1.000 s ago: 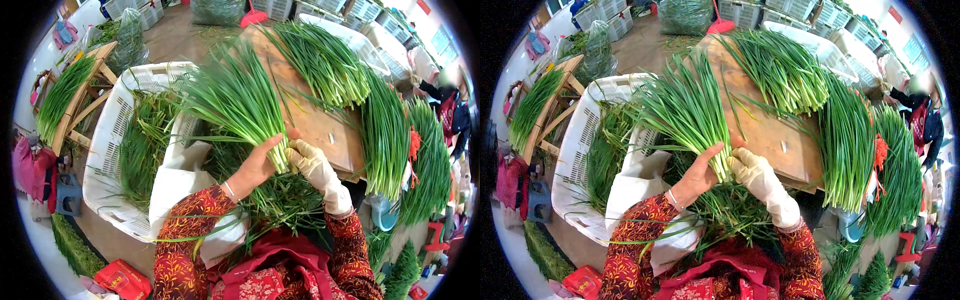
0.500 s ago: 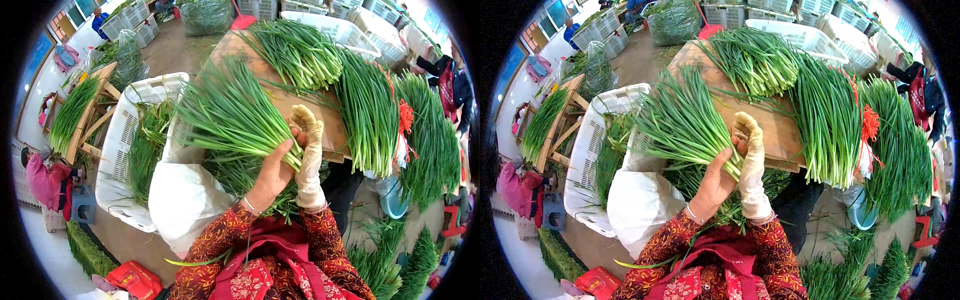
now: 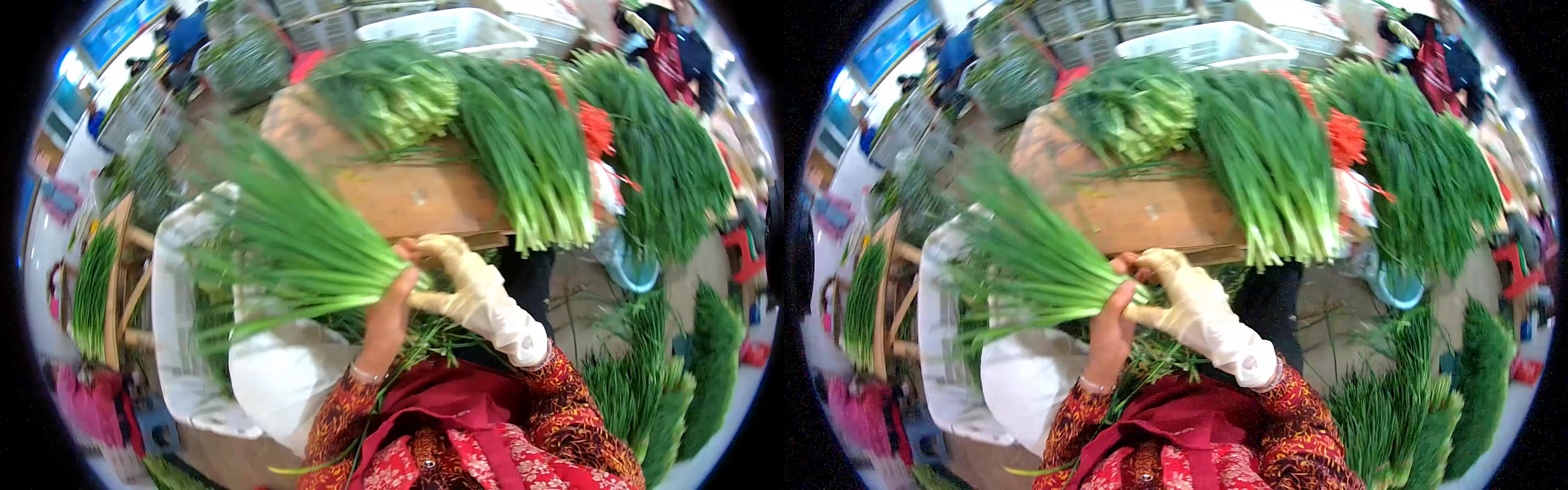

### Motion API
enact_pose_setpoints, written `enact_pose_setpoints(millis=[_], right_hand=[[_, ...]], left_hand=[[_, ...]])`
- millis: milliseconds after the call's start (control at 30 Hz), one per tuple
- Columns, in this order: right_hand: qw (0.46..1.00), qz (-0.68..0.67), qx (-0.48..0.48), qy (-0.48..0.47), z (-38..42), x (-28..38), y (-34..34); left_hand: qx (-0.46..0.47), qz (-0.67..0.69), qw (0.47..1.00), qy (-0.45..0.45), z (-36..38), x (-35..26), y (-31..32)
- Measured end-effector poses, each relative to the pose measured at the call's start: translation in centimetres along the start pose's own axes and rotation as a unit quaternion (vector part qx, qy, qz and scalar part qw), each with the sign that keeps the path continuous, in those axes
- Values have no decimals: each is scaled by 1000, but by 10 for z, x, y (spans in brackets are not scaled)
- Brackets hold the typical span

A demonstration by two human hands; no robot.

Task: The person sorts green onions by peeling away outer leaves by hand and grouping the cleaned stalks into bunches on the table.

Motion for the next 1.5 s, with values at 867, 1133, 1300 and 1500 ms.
enact_pose_setpoints(millis=[867, 1133, 1300, 1500], right_hand=[[989, -70, -70, 106, 56, -40, -108], [947, 91, -100, 291, 39, -89, -124], [920, 97, -79, 372, 32, -76, -127], [917, 78, -37, 390, 39, -69, -136]], left_hand=[[335, 217, 915, -60, -96, 6, 171], [39, -306, 946, 96, -221, 57, 176], [83, -456, 800, 382, -194, 50, 179], [408, -642, 566, 317, -170, 74, 185]])
Point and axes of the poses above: each hand's wrist, its own z-axis away from the middle knuckle, its own y-axis out of the palm, x = y × z, the point moved 2 cm from there along -z, towards the middle knuckle, and after that the axes turned 1 degree about x, right-handed, at the moved point
